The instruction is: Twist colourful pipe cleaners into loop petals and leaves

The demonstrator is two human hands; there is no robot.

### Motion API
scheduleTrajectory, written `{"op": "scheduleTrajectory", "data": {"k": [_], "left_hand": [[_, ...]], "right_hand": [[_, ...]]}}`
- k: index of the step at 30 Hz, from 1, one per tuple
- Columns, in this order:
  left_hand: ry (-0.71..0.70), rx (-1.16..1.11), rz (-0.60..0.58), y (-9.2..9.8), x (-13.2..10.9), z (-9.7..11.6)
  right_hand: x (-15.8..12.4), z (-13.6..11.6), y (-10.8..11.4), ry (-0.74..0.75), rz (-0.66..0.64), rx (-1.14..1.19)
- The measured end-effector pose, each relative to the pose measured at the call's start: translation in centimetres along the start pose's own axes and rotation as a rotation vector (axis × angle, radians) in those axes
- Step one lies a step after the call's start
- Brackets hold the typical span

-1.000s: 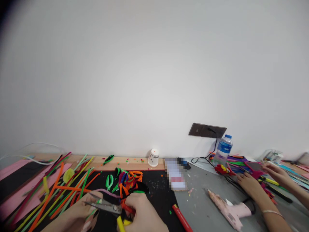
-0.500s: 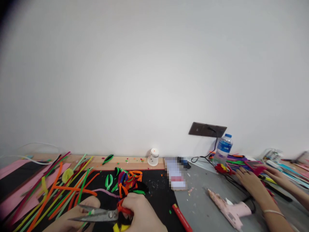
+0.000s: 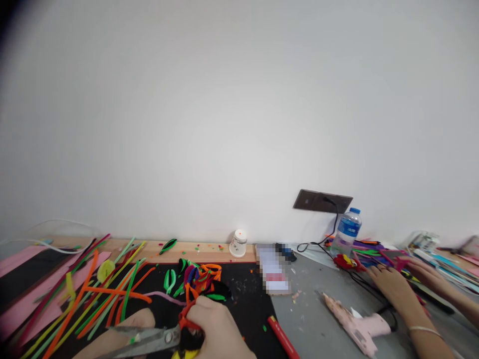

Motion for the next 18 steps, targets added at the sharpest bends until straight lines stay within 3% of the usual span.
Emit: {"op": "scheduleTrajectory", "data": {"k": [7,10,14,18], "left_hand": [[-0.077,-0.018,-0.047,-1.5,0.1,1.7],[-0.103,0.021,-0.007,-1.3,0.2,2.4],[-0.080,0.045,-0.044,-2.4,0.1,2.7],[-0.080,0.036,-0.028,-2.8,0.1,3.5]], "right_hand": [[-0.5,0.5,1.2,-0.151,0.006,0.050],[-0.4,0.3,1.5,-0.148,-0.010,0.080],[-0.4,0.1,1.6,-0.112,-0.001,0.139],[-0.5,0.8,2.2,-0.109,0.109,0.161]]}}
Point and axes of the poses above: each hand's wrist, its own x-axis towards the middle knuckle, its own y-axis out of the back of the hand, z = x × y, the point moved 10 cm from there along x, towards the middle knuckle
